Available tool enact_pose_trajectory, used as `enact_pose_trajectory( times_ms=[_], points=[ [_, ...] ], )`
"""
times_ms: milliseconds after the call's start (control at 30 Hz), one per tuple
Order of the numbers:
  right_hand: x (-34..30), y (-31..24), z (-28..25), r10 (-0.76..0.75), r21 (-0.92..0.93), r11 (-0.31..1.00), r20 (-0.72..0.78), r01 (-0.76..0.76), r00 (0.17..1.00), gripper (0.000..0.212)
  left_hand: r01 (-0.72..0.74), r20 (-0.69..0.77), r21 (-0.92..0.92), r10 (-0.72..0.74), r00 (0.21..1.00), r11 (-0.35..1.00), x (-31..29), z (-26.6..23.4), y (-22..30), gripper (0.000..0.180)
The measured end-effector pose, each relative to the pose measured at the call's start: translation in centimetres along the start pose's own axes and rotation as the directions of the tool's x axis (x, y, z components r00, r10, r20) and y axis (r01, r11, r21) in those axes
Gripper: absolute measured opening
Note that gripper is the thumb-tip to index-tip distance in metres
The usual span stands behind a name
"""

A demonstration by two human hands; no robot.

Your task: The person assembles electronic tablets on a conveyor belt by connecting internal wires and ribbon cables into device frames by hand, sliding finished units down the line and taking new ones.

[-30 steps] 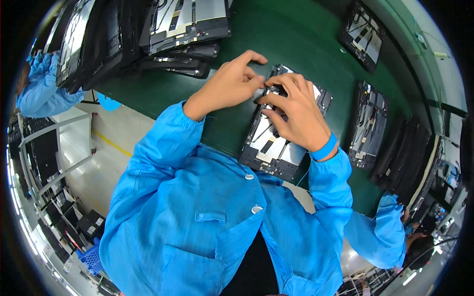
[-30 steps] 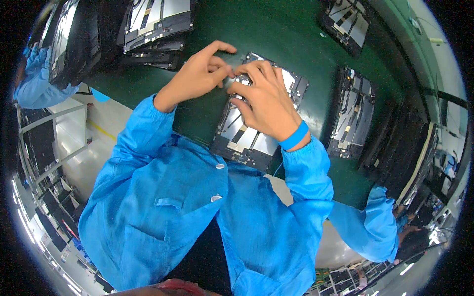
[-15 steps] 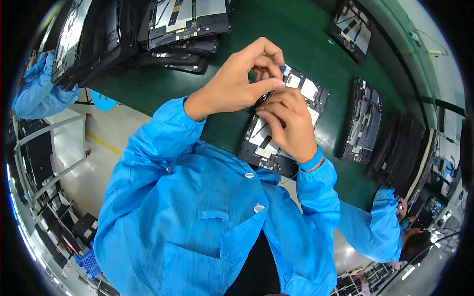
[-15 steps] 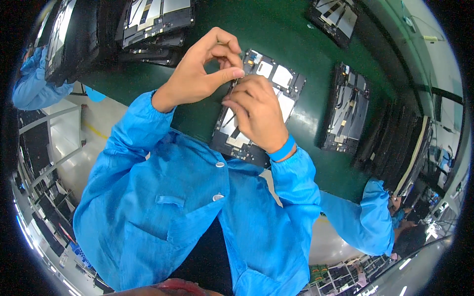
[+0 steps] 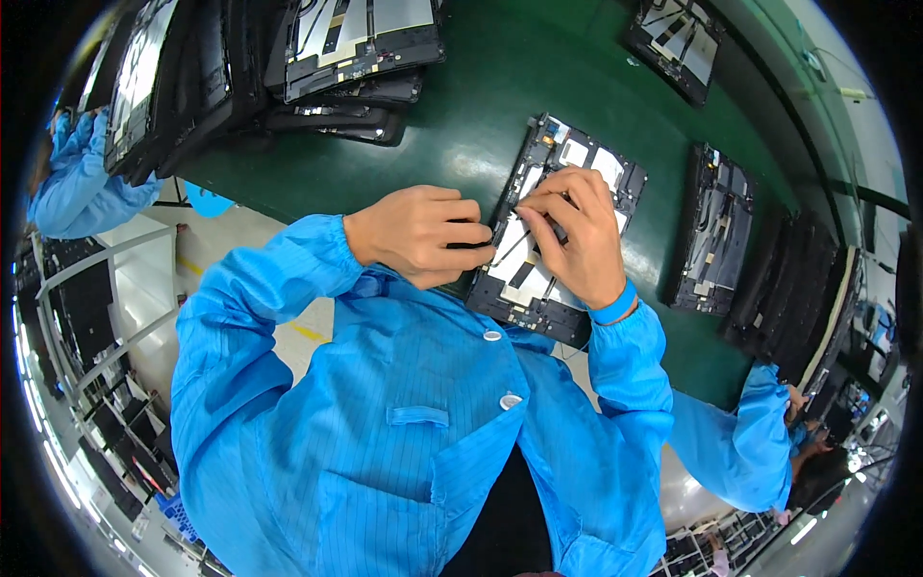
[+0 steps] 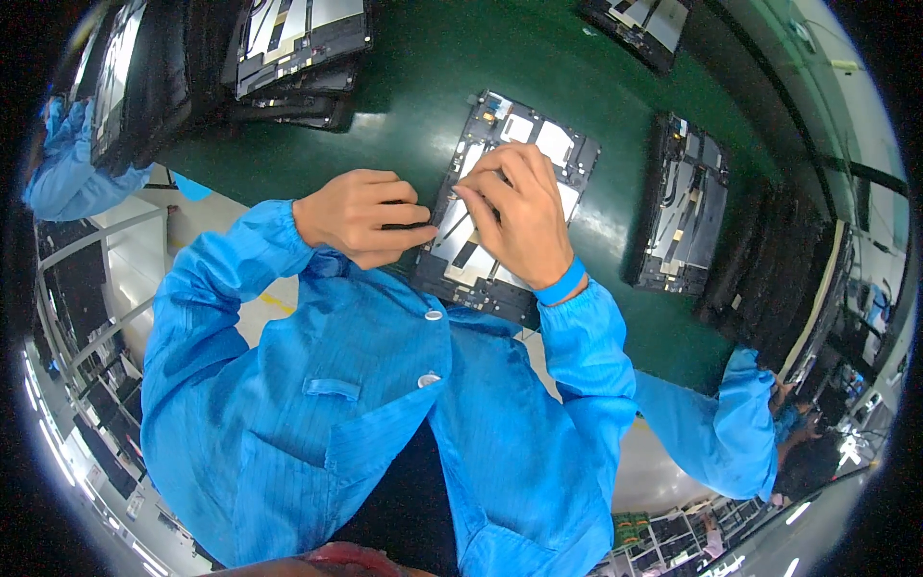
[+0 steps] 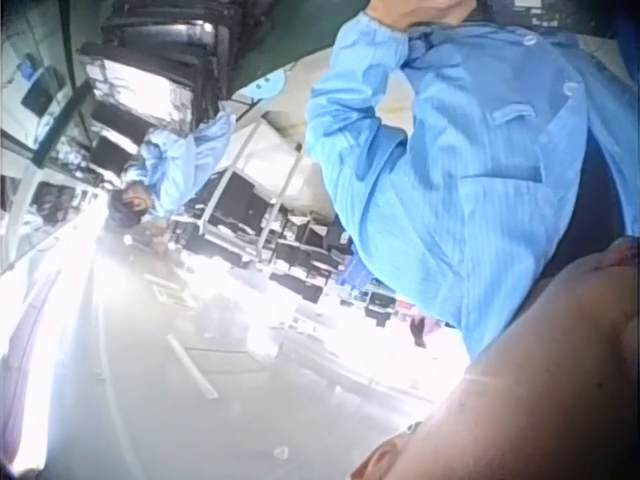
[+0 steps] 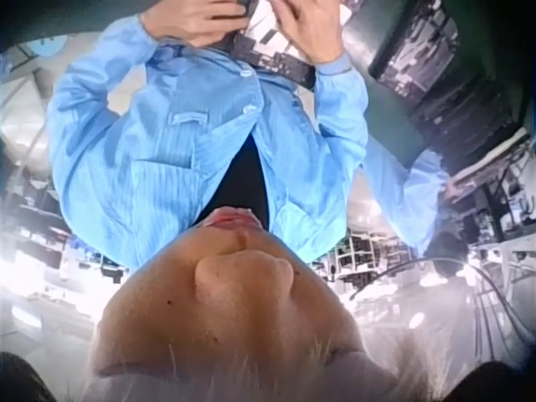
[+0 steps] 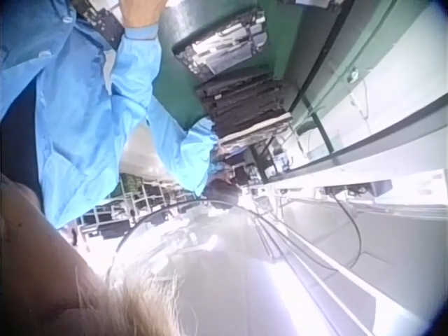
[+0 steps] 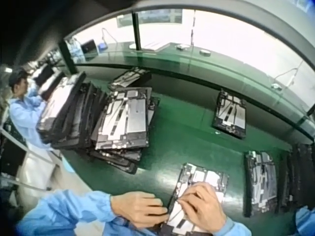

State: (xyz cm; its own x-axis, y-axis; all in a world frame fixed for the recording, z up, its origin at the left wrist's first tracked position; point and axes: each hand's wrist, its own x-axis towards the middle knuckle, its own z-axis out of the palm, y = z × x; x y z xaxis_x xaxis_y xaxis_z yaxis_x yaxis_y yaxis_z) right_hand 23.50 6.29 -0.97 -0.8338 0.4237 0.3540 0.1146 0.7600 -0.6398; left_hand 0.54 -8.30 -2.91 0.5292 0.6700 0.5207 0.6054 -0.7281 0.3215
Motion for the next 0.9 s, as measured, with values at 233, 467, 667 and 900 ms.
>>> enact_pose_trajectory(
  times_ms=[233, 467, 667, 900],
  points=[
    [0.2, -0.2, 0.1, 0.015, -0.017, 1.0, -0.042, -0.015, 0.999, 0.017, -0.092, -0.045, -0.009, 0.092, 0.995, 0.996, 0.2, 0.9, -1.7, 0.032],
    [0.6, 0.9, 0.7, 0.073, 0.05, 0.996, -0.087, -0.069, 0.994, 0.012, -0.218, -0.035, 0.077, 0.221, 0.975, 0.973, 1.4, 0.8, -4.1, 0.029],
    [1.1, 1.6, 0.8, 0.081, 0.05, 0.996, -0.107, -0.076, 0.991, 0.01, -0.25, 0.04, 0.1, 0.247, 0.968, 0.963, 1.3, 0.3, -5.7, 0.031],
    [1.1, 1.9, 1.0, 0.064, 0.051, 0.997, -0.13, -0.058, 0.989, 0.008, -0.217, -0.004, 0.125, 0.219, 0.976, 0.968, 1.5, 0.4, -5.7, 0.032]
  ],
)
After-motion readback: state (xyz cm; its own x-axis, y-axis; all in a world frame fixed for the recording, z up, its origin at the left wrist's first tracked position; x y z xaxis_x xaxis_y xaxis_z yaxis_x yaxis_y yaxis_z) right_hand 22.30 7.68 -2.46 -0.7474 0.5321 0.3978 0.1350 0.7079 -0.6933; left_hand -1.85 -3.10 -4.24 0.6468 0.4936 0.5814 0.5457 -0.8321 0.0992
